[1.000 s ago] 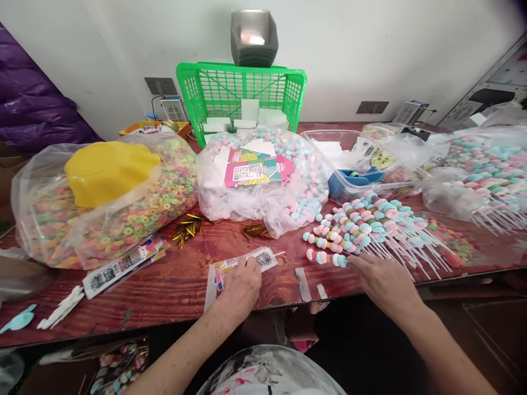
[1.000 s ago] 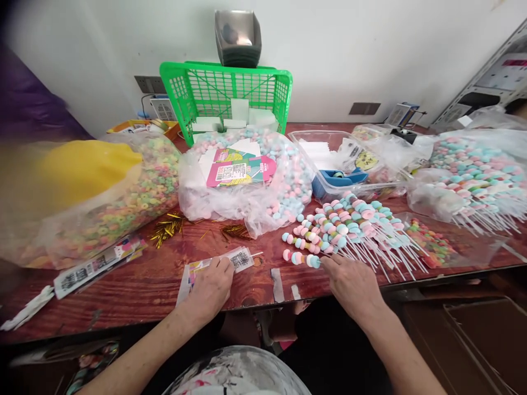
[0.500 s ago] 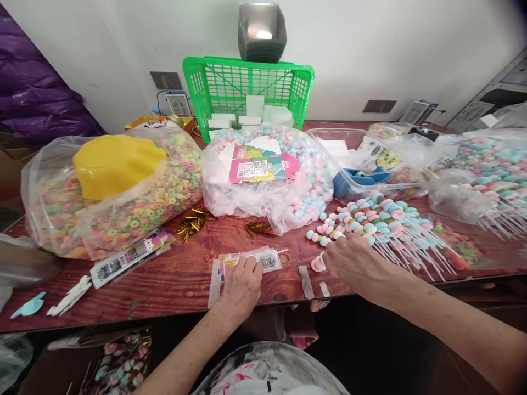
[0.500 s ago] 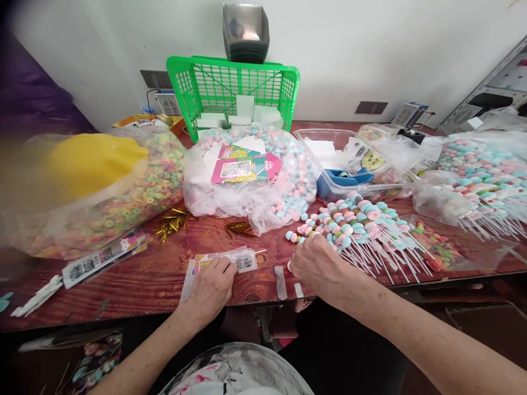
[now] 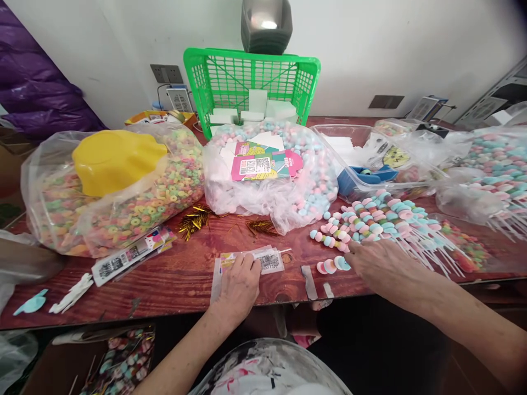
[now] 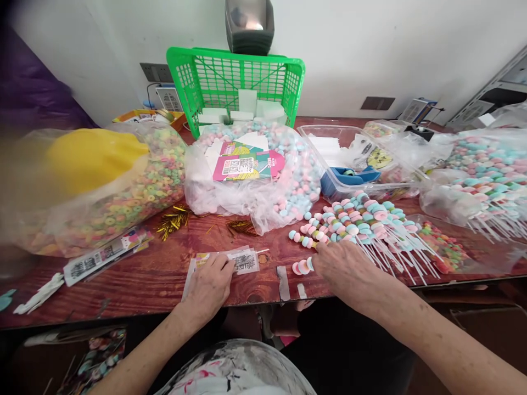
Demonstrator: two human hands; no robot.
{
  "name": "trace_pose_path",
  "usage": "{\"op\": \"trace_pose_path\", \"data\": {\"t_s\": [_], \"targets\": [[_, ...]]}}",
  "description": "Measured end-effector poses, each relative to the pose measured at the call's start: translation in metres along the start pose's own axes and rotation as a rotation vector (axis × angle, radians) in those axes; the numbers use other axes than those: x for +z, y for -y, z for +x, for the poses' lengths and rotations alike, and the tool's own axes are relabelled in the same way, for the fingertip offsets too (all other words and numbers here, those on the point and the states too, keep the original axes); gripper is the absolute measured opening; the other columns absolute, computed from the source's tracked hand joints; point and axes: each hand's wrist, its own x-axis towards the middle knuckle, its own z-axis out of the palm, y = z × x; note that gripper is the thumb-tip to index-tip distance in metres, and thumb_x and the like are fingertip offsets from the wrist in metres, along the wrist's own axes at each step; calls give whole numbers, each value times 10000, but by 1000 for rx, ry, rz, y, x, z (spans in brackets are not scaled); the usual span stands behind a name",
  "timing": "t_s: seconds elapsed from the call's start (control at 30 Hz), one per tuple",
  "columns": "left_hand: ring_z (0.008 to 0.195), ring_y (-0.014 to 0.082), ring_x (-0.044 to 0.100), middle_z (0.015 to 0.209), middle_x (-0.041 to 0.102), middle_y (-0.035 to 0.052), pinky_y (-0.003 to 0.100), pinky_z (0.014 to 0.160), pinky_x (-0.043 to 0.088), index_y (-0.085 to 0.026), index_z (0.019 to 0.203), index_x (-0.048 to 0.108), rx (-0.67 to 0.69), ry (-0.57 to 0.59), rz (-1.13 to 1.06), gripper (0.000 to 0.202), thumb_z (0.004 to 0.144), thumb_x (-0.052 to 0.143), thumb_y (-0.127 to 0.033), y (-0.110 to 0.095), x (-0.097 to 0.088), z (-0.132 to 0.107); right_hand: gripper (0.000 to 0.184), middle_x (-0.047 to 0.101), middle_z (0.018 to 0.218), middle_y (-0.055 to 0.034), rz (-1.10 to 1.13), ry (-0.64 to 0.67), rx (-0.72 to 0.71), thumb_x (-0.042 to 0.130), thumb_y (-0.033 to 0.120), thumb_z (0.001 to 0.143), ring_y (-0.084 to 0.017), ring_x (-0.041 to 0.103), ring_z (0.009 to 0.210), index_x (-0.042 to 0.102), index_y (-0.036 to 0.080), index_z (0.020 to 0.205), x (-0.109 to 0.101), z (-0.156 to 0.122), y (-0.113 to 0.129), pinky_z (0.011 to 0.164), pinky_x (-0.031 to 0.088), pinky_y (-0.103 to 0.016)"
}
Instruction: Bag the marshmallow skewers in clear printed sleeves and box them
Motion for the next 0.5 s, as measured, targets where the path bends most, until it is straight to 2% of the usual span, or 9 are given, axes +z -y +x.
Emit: {"op": "trace_pose_path", "data": {"t_s": [0.1,0.23,0.3,0.4,0.5], "targets": [[841,230,571,855,627,69,342,712,460,-161,771,640,-33,25,-40,174,812,512,-50,1,-1,5,143,596,753,-54,-2,-12,-1,542,47,717,-173,517,625,557,177,776,5,1,2,572,232,-300],[762,183,572,781,619,47,310,707,454,-170,713,636,-61,-102,-212,213,886,513,-156,13,6,6,152,585,751,-52,26,-54,25,540,42,698,-171,518,621,547,177,766,10,-5,-1,562,250,-301],[756,177,565,766,617,45,302,708,452,-169,705,633,-39,-162,-257,212,888,526,-177,18,10,1,162,574,731,-47,38,-27,63,519,26,699,-169,518,598,536,183,731,7,-11,-6,536,233,-305],[781,193,561,762,619,50,313,724,456,-172,729,632,30,-170,-193,186,876,521,-148,16,11,-7,211,571,700,-36,46,41,132,480,-2,705,-167,509,546,544,198,723,0,-17,-12,505,183,-312],[812,220,567,830,629,62,341,722,466,-175,887,644,71,-92,-37,177,848,496,-86,5,6,-11,193,576,684,-34,58,26,144,501,14,706,-165,500,535,548,202,707,0,-16,-6,517,173,-313]]}}
